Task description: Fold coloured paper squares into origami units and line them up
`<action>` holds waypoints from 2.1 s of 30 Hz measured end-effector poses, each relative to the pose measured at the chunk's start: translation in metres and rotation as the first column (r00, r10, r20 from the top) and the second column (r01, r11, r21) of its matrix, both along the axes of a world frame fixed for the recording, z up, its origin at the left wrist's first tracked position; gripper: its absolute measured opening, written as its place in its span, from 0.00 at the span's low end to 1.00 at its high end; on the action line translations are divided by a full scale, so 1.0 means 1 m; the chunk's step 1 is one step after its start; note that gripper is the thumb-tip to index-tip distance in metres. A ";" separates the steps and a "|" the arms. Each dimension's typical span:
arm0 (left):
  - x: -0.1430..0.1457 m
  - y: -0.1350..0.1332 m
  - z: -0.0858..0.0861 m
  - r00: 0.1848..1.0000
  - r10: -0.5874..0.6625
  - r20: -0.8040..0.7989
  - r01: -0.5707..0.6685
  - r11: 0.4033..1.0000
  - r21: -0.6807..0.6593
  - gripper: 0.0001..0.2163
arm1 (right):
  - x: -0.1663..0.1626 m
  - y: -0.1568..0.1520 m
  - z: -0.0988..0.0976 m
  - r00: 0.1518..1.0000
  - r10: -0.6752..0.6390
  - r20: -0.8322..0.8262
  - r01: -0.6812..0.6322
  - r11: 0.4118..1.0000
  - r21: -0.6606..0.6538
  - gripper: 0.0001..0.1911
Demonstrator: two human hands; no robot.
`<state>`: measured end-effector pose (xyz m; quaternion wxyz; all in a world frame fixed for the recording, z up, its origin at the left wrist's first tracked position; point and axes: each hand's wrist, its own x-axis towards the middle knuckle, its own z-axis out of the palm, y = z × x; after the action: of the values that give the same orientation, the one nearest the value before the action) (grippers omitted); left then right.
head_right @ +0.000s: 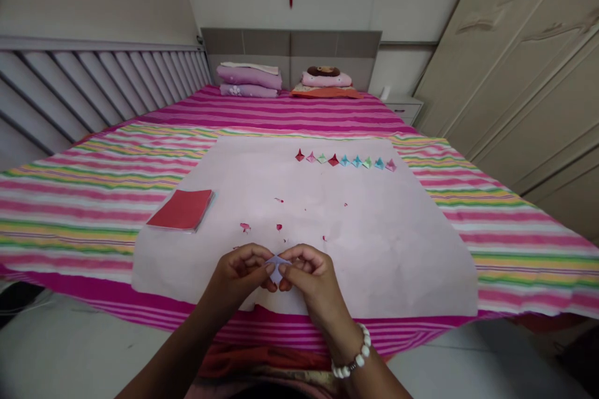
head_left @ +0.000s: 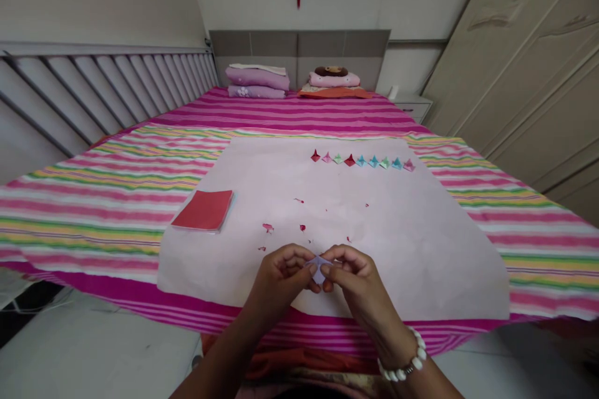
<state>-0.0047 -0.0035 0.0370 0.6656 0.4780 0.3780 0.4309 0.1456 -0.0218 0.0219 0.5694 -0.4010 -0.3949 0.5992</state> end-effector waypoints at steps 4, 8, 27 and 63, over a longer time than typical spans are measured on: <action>0.003 -0.002 -0.001 1.000 0.022 0.013 -0.022 1.000 0.015 0.05 | -0.004 -0.001 0.001 0.996 -0.029 -0.082 0.029 1.000 -0.009 0.03; -0.001 -0.002 -0.003 0.999 -0.007 0.046 0.007 1.000 0.011 0.03 | -0.002 -0.001 0.001 0.993 -0.027 -0.119 0.030 0.999 0.027 0.03; -0.003 -0.005 0.009 0.994 -0.015 -0.110 0.023 0.997 0.074 0.08 | 0.004 -0.006 -0.003 0.998 0.043 0.047 -0.046 0.997 0.069 0.14; 0.000 -0.002 -0.016 0.862 -0.092 0.499 0.347 0.825 -0.446 0.12 | 0.014 -0.001 -0.003 0.993 0.090 -0.078 -0.084 0.993 0.078 0.21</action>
<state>-0.0042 -0.0054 0.0212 0.8856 0.2059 0.2540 0.3298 0.1594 -0.0226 0.0188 0.5728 -0.3372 -0.4105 0.6242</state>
